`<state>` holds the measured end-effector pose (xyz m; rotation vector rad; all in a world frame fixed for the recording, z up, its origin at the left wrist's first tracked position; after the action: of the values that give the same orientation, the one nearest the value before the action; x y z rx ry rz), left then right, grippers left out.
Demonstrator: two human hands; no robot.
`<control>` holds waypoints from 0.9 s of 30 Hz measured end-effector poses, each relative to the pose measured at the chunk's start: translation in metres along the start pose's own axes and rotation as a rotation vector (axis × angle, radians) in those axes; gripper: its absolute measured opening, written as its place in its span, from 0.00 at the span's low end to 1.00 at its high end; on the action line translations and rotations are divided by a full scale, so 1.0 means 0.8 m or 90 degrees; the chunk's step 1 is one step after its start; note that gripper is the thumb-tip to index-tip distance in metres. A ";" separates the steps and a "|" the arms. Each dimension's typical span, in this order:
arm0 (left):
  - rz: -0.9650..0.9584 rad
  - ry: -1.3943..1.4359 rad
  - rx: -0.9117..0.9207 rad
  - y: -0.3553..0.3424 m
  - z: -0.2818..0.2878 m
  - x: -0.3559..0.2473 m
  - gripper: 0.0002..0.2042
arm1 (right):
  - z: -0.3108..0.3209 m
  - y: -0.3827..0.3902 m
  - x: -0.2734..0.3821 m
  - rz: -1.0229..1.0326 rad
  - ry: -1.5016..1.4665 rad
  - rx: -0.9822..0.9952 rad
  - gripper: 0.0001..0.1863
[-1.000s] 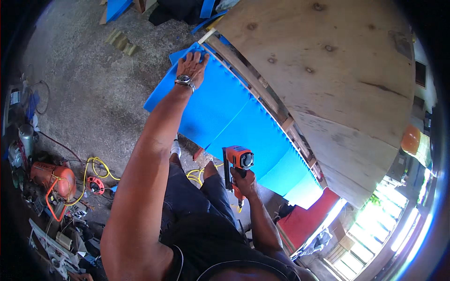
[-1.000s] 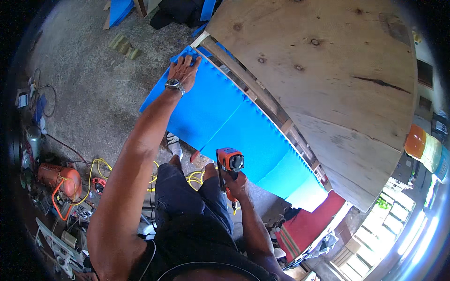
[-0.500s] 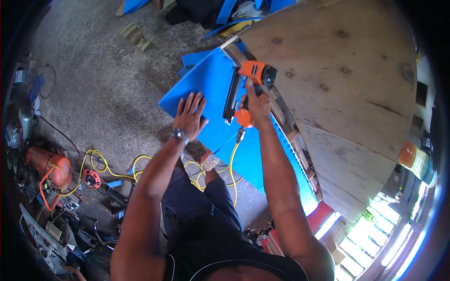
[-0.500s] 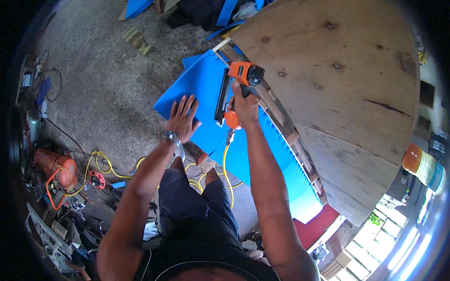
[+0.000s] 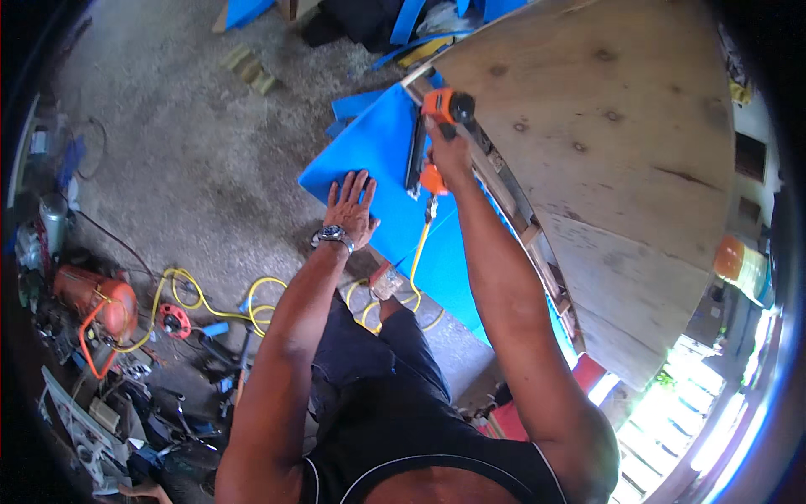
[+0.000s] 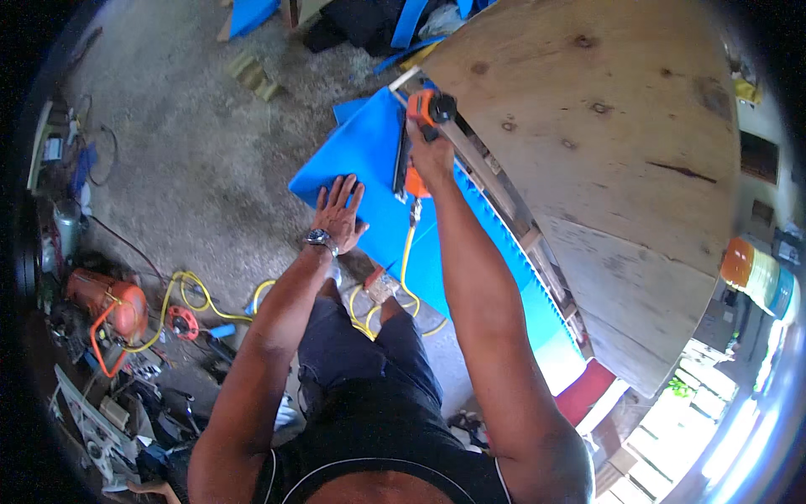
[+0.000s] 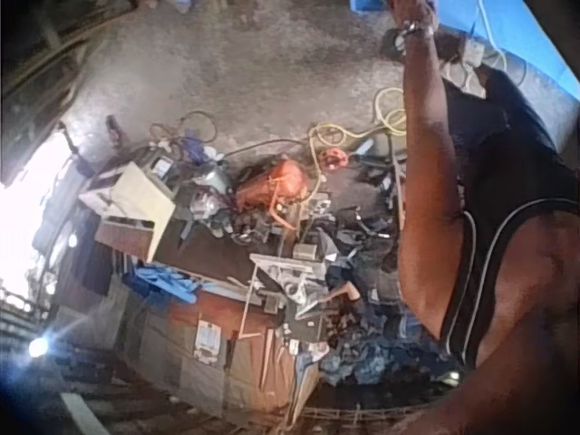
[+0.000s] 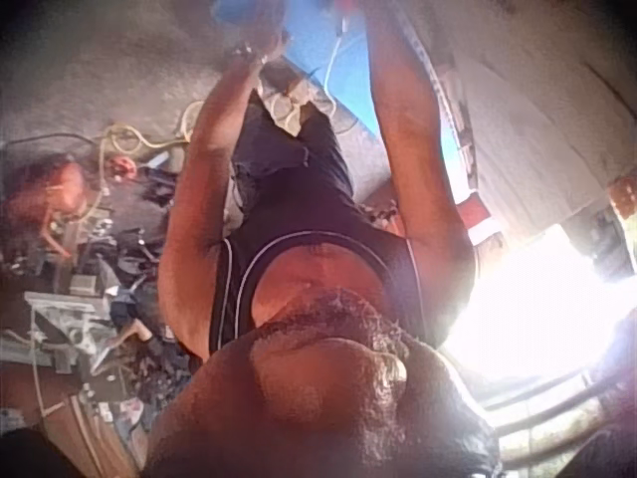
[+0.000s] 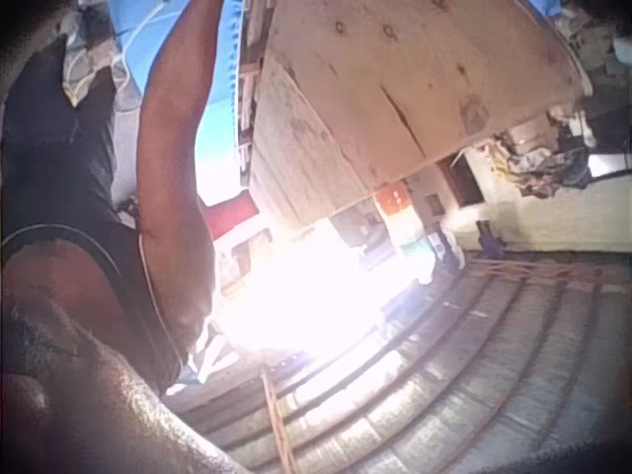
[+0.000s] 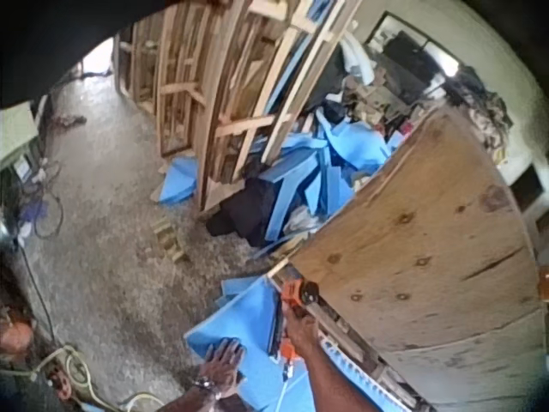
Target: Use a pneumatic staple gun to attach blue foam padding and fabric to a furniture frame.
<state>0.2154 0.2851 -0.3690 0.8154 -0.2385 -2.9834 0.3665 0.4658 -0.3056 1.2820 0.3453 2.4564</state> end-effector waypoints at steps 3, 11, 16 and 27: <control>0.033 0.004 0.124 -0.008 -0.008 0.006 0.46 | 0.058 0.058 -0.034 0.110 0.088 0.004 0.32; -0.086 -0.079 0.156 -0.037 0.000 -0.022 0.56 | 0.254 0.385 -0.325 -0.081 0.404 0.083 0.30; -0.096 -0.146 0.290 -0.083 -0.012 0.038 0.51 | 0.325 0.647 -0.545 -0.612 0.504 0.086 0.27; -0.149 -0.443 0.216 0.080 -0.075 -0.010 0.26 | 0.194 1.045 -0.773 -0.860 -0.199 -0.158 0.31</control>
<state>0.2524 0.2143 -0.4062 -0.2510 -0.7243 -3.3790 0.6629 -0.5406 -0.3690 0.8197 0.5488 1.0994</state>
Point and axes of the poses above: each hand's wrist, its own y-axis away from the middle knuckle, its own z-axis out of the back of the hand, x = y × z, the point moved 8 cm from there along -y, towards the middle knuckle, and after that the axes turned 10 degrees about -x, right-handed, at the moved point
